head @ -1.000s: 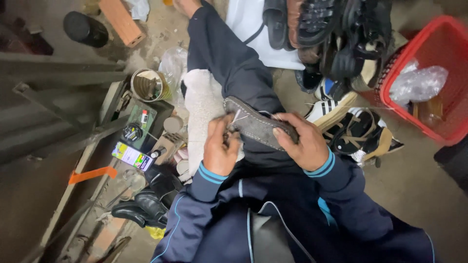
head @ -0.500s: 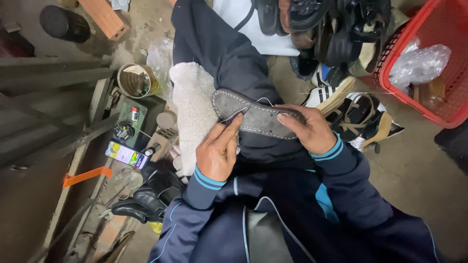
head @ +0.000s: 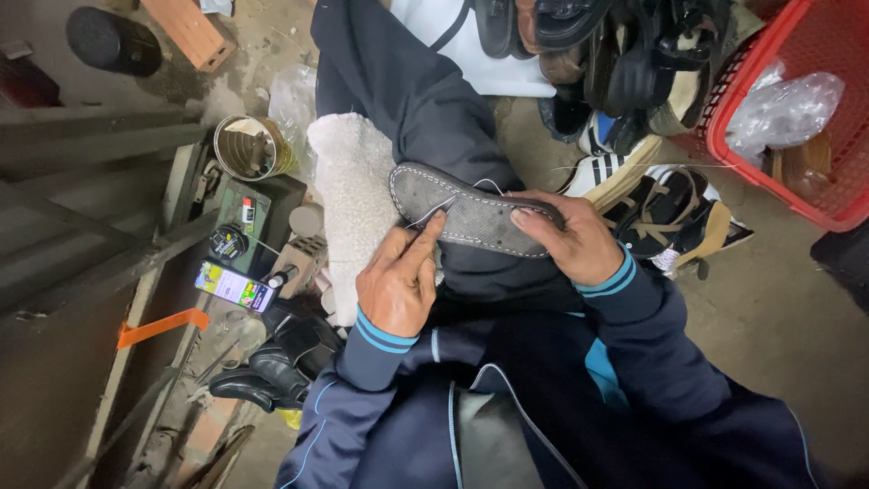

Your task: Hand-sewing a replacement sole onto a shoe using a needle and thread in a workshop.

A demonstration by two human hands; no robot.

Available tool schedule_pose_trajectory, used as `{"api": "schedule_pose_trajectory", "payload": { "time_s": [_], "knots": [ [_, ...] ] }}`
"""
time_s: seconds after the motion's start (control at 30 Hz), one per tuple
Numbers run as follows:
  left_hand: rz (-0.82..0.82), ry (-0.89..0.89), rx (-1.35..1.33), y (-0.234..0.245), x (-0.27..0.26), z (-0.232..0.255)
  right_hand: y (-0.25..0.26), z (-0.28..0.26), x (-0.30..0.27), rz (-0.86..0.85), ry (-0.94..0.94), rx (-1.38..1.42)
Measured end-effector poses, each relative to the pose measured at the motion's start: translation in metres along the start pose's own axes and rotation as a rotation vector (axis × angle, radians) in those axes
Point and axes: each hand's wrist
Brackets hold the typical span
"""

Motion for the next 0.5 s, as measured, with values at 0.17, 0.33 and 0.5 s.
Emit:
{"api": "schedule_pose_trajectory", "payload": {
  "time_s": [0.17,0.33,0.5],
  "knots": [
    [-0.030,-0.015,0.019,0.010,0.004,0.002,0.000,-0.008,-0.004,-0.013,-0.019,-0.042],
    [-0.084,-0.008,-0.090,0.023,0.007,-0.007,0.000,-0.034,-0.006,-0.022,-0.040,-0.156],
    [-0.171,0.001,-0.263,0.045,0.008,-0.022,-0.011,-0.062,0.000,0.020,0.165,-0.418]
  ]
}}
Point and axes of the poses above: each hand's wrist, its own x-axis towards the middle knuckle, its own y-axis out of the back of the hand, z = x × y, and after that the axes turned 15 degrees about -x, right-handed
